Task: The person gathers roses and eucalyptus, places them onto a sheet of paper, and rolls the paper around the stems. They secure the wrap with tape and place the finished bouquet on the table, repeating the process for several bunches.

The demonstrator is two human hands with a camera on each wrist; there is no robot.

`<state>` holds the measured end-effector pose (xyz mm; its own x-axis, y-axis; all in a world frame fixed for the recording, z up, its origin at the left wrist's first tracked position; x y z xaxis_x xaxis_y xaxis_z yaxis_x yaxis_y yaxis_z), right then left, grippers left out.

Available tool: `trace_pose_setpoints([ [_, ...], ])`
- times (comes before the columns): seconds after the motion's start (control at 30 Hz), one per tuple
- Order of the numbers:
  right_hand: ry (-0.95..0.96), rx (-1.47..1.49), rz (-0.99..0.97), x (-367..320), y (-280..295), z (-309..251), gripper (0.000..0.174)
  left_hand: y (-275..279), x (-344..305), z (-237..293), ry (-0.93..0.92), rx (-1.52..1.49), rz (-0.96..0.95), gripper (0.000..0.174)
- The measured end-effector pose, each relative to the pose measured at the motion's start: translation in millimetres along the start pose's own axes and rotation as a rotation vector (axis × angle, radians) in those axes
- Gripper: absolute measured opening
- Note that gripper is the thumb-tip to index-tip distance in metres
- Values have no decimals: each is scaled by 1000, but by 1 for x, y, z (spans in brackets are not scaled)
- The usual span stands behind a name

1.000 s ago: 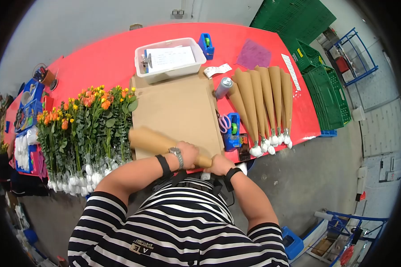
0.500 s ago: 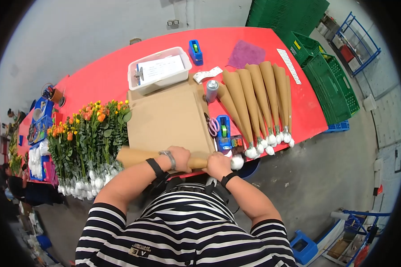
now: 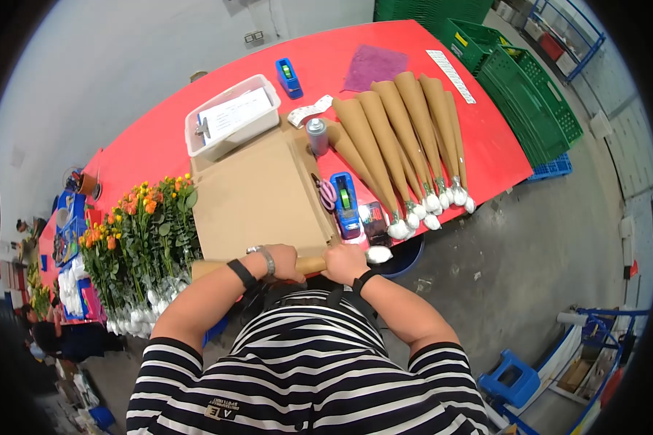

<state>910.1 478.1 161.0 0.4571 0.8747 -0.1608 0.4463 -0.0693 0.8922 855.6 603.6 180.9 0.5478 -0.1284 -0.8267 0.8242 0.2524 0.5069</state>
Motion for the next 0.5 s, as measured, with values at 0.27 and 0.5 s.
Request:
trace_pose_setpoints([
  [0.27,-277,987,-819,-16,-57,23,44,4,-10,30,-234,345,538,40],
  [0.5,-628,675,608,2,-28,204,29,-8,-56,-40,130,118,448,36],
])
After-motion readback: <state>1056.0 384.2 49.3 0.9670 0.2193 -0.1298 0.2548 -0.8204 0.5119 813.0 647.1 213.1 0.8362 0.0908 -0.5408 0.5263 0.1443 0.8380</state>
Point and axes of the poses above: each hand's wrist, its own x-axis towards the middle knuckle, its own y-axis out of the back of the hand, z = x × y, the point moved 8 cm from there along x, towards the middle knuckle, and after that the axes turned 5 degrees about -z, right-handed, at the moved point
